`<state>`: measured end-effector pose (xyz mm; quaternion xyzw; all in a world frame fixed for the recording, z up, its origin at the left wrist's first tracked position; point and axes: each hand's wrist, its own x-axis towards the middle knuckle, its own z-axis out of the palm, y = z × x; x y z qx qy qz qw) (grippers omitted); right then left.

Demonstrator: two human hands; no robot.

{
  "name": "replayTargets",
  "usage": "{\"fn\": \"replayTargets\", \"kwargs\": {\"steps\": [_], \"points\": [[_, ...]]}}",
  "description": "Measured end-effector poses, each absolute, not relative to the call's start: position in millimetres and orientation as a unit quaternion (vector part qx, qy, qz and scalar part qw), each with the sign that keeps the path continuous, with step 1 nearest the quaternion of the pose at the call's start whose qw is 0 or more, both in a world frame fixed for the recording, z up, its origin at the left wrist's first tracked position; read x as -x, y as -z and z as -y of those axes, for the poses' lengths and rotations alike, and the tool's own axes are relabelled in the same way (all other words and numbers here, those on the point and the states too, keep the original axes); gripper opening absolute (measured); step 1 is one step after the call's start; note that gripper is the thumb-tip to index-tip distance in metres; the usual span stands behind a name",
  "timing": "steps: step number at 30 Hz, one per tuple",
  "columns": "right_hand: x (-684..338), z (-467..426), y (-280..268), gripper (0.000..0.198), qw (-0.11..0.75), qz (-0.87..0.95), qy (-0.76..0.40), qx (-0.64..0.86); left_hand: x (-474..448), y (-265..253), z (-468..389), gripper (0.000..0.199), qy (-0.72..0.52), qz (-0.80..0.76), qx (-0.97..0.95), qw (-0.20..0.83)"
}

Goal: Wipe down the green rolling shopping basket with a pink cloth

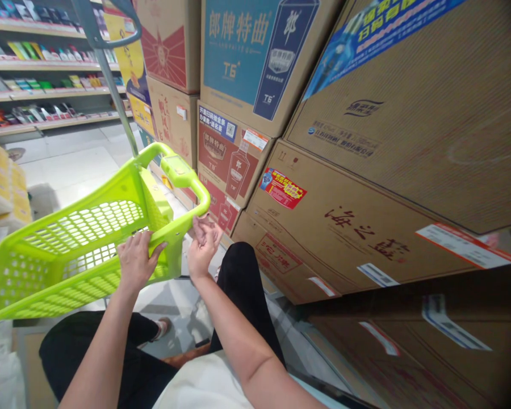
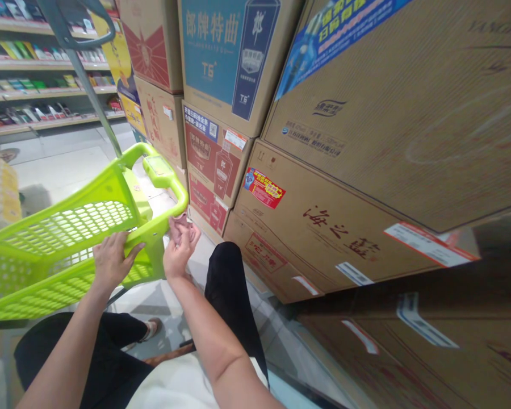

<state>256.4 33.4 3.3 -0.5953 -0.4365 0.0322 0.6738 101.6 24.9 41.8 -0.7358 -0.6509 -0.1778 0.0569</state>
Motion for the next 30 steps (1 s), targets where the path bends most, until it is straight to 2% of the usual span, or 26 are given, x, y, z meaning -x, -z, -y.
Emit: {"fn": "replayTargets", "kwargs": {"steps": [3,7,10,15,20,23,28,30], "points": [[-242,-20,2,0.029,0.665,0.481,-0.049,0.570,-100,-42,-26,0.043,0.179,0.649,0.737,0.059],[-252,-22,-15,0.031,0.661,0.482,-0.016,0.575,-98,-43,-27,0.043,0.171,0.651,0.737,0.061],[-252,-26,-18,0.037,0.623,0.500,0.003,0.602,-100,-44,-28,0.043,0.164,0.656,0.734,0.064],[-234,-18,11,0.037,0.558,0.580,-0.019,0.594,-105,-45,-32,0.043,0.162,0.665,0.727,0.057],[-246,-26,1,0.039,0.578,0.565,-0.020,0.589,-94,-53,-34,0.052,0.182,0.648,0.740,0.001],[-247,-31,-10,0.042,0.578,0.536,-0.006,0.615,-77,-56,-35,0.053,0.144,0.659,0.738,-0.021],[-228,-15,0,0.033,0.511,0.643,-0.010,0.570,-58,-56,-38,0.057,0.097,0.691,0.715,-0.040],[-227,-11,-2,0.029,0.510,0.664,-0.012,0.547,-59,-58,-38,0.056,0.098,0.690,0.715,-0.054]]}}
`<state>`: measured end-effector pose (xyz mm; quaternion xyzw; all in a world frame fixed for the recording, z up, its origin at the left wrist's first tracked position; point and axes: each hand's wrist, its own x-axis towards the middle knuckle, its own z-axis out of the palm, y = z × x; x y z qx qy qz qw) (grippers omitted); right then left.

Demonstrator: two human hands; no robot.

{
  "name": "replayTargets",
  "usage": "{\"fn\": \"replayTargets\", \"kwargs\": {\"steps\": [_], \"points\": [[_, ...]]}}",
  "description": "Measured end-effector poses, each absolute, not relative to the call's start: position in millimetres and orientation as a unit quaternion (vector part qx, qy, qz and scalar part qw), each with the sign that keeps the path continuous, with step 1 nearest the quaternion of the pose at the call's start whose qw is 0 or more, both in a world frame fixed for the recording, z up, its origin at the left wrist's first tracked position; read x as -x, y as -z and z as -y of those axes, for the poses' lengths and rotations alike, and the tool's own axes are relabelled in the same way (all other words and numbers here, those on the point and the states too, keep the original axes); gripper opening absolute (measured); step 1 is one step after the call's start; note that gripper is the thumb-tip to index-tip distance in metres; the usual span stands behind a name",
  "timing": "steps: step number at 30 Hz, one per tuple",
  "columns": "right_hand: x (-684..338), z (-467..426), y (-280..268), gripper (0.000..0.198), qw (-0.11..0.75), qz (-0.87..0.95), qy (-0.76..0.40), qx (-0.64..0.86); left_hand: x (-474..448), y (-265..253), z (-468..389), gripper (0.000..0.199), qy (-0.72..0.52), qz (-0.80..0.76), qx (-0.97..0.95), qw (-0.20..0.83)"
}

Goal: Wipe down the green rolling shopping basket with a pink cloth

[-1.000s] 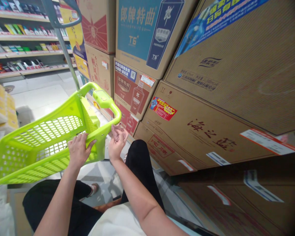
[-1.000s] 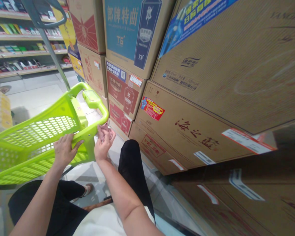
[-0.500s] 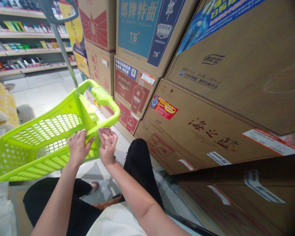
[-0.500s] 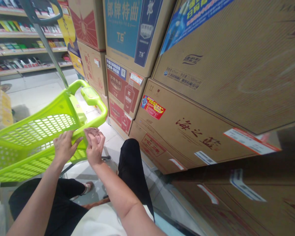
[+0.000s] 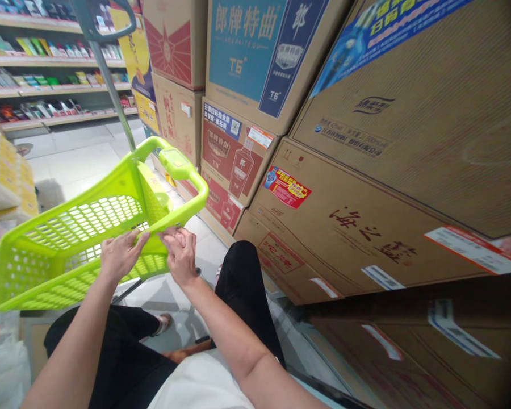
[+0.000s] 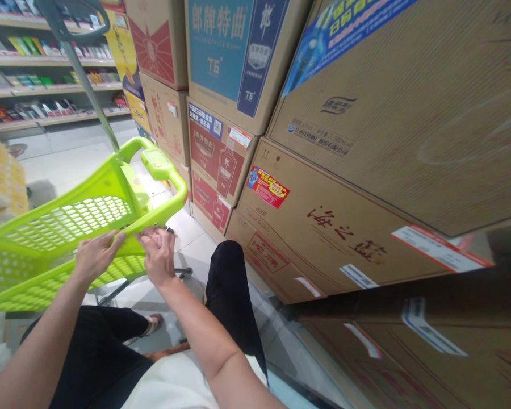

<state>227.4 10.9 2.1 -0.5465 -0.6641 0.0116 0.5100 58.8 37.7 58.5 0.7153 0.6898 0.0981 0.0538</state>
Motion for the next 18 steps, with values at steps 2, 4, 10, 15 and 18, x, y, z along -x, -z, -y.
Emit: {"fn": "replayTargets", "kwargs": {"steps": [2,4,10,15,18], "points": [[-232,-13,-12,0.030,0.540,0.630,-0.008,0.558,-62,-62,-36,0.058,-0.100,-0.694,-0.709,0.068],[-238,-19,-25,0.032,0.567,0.587,0.001,0.579,-65,-64,-34,0.062,-0.095,-0.712,-0.691,0.079],[-227,-15,-15,0.040,0.498,0.642,0.043,0.581,-69,-62,-34,0.072,-0.080,-0.738,-0.664,0.084],[-228,-8,0,0.036,0.560,0.647,0.010,0.518,-68,-58,-37,0.074,-0.073,-0.743,-0.660,0.084],[-232,-16,-11,0.034,0.608,0.581,-0.008,0.541,-68,-57,-38,0.075,-0.063,-0.747,-0.656,0.089]]}}
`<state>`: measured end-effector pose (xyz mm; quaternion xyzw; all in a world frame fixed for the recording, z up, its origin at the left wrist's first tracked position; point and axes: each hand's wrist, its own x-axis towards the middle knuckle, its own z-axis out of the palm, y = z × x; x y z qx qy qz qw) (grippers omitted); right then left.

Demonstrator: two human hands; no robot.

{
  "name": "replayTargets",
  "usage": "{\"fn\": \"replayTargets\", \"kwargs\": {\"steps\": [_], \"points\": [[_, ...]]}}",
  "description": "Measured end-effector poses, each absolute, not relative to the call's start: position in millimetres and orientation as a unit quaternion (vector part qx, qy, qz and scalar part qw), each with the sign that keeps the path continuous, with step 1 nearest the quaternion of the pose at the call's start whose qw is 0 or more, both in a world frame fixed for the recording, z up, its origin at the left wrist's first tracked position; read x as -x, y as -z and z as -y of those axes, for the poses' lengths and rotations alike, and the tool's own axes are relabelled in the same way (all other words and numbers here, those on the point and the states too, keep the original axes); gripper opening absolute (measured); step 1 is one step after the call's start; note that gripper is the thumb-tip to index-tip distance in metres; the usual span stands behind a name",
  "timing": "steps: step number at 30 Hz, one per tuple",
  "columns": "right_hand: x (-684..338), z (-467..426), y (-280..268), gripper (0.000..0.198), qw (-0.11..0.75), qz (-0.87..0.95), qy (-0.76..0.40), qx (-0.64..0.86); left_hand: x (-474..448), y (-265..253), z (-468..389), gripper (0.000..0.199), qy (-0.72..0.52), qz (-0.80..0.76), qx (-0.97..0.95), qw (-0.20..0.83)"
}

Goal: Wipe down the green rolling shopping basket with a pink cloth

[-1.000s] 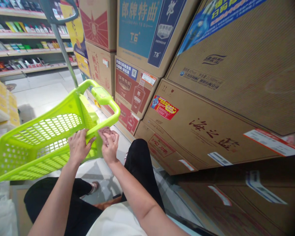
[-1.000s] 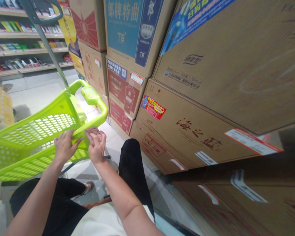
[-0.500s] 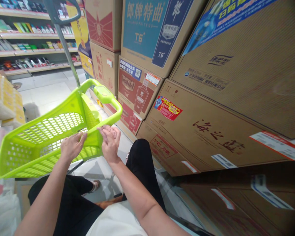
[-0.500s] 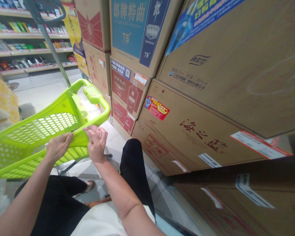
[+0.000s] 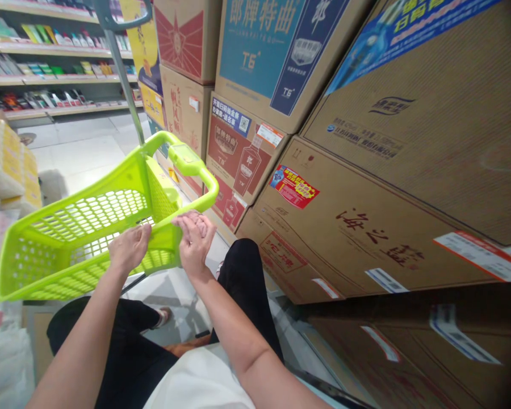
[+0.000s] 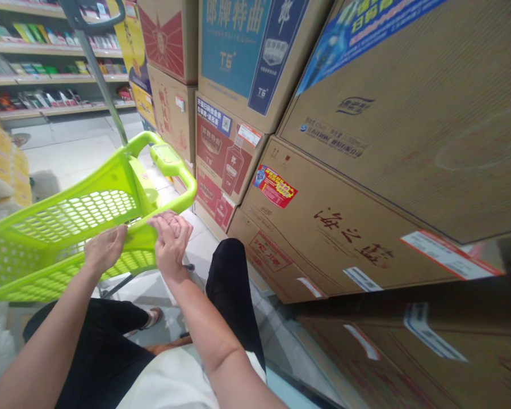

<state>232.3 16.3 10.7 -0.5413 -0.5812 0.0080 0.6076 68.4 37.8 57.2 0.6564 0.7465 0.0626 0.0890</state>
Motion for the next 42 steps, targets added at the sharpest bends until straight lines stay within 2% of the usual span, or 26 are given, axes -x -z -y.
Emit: {"fn": "replayTargets", "kwargs": {"steps": [5,8,14,20,24,28,33,36,39,42], "points": [[-220,-12,6,0.042,0.571,0.634,0.000,0.522,-71,-58,-36,0.075,-0.065,-0.745,-0.657,0.095],[-221,-5,22,0.039,0.550,0.676,-0.013,0.490,-72,-59,-35,0.074,-0.069,-0.744,-0.658,0.094],[-238,-20,8,0.031,0.611,0.577,-0.050,0.539,-73,-59,-35,0.075,-0.047,-0.747,-0.657,0.094],[-230,-10,33,0.031,0.596,0.641,-0.042,0.482,-72,-58,-36,0.074,-0.068,-0.745,-0.658,0.088],[-236,-11,22,0.034,0.592,0.623,-0.064,0.506,-73,-59,-36,0.073,-0.060,-0.739,-0.665,0.088],[-236,-19,15,0.032,0.615,0.589,-0.054,0.521,-73,-59,-36,0.074,-0.045,-0.737,-0.669,0.083],[-226,-13,39,0.030,0.637,0.599,-0.101,0.474,-71,-58,-37,0.071,-0.051,-0.736,-0.669,0.088],[-233,-19,27,0.028,0.659,0.528,-0.088,0.527,-71,-59,-37,0.070,-0.047,-0.739,-0.666,0.086],[-243,-30,2,0.034,0.672,0.458,-0.059,0.580,-73,-62,-37,0.070,-0.043,-0.742,-0.663,0.086],[-236,-31,1,0.045,0.671,0.441,-0.064,0.592,-75,-65,-36,0.070,-0.042,-0.743,-0.662,0.091]]}}
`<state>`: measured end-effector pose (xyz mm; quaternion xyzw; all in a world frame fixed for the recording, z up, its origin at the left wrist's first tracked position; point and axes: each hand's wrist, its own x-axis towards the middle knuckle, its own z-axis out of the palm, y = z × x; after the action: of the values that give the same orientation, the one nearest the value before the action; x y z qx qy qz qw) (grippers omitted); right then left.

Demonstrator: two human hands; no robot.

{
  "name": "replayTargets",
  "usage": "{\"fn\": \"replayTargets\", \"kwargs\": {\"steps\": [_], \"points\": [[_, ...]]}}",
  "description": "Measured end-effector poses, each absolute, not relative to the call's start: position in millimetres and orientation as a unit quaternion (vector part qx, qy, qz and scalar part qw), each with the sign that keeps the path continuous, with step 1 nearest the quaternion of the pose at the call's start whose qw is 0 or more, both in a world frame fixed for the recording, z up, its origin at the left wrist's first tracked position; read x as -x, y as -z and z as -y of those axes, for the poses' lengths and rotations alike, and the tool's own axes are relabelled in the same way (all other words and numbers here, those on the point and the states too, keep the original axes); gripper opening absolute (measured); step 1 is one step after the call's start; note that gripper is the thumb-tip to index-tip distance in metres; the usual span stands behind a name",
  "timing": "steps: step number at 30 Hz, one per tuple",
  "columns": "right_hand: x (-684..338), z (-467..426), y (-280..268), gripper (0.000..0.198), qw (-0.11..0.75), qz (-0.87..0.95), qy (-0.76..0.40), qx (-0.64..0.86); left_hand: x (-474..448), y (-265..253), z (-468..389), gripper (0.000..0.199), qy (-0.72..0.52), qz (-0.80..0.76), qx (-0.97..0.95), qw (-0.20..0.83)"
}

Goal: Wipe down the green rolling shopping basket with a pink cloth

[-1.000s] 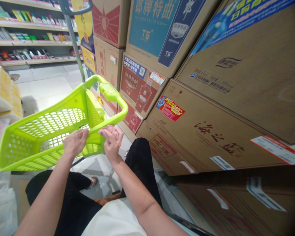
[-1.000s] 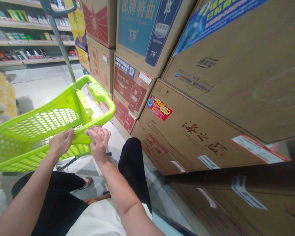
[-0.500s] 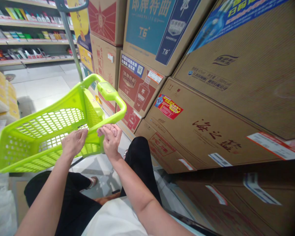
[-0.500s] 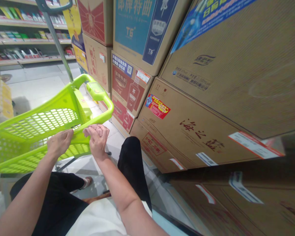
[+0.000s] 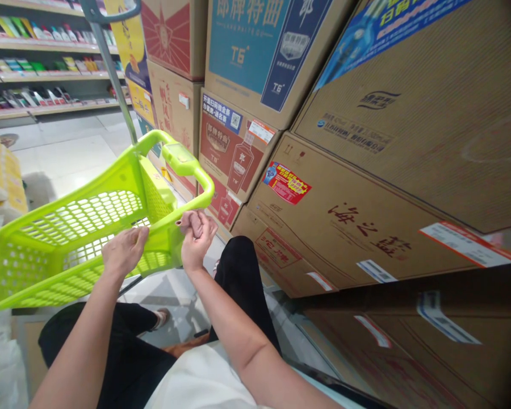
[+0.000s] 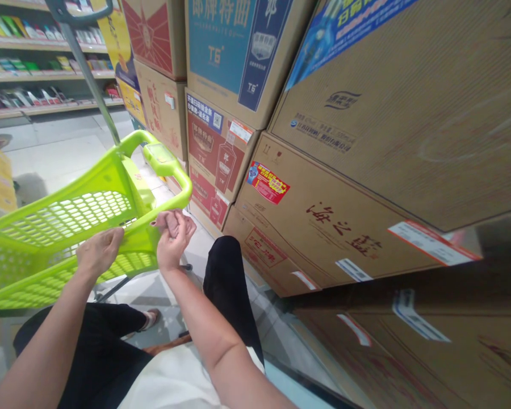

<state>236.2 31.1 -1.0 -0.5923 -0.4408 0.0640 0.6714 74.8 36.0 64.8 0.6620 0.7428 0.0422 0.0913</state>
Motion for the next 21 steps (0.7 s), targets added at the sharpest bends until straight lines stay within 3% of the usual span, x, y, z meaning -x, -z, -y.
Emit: {"fn": "replayTargets", "kwargs": {"steps": [3,7,12,18,21], "points": [[-219,-25,25,0.052,0.667,0.436,-0.117,0.592,-76,-67,-35,0.070,-0.044,-0.741,-0.663,0.092],[-216,-26,36,0.041,0.669,0.393,-0.197,0.599,-75,-67,-35,0.071,-0.048,-0.736,-0.670,0.089],[-231,-39,17,0.037,0.666,0.401,-0.176,0.604,-75,-67,-35,0.069,-0.042,-0.734,-0.672,0.087],[-220,-34,39,0.022,0.661,0.375,-0.225,0.610,-76,-65,-36,0.069,-0.043,-0.731,-0.676,0.080],[-221,-30,21,0.027,0.666,0.394,-0.204,0.600,-76,-67,-36,0.069,-0.039,-0.731,-0.677,0.079]]}}
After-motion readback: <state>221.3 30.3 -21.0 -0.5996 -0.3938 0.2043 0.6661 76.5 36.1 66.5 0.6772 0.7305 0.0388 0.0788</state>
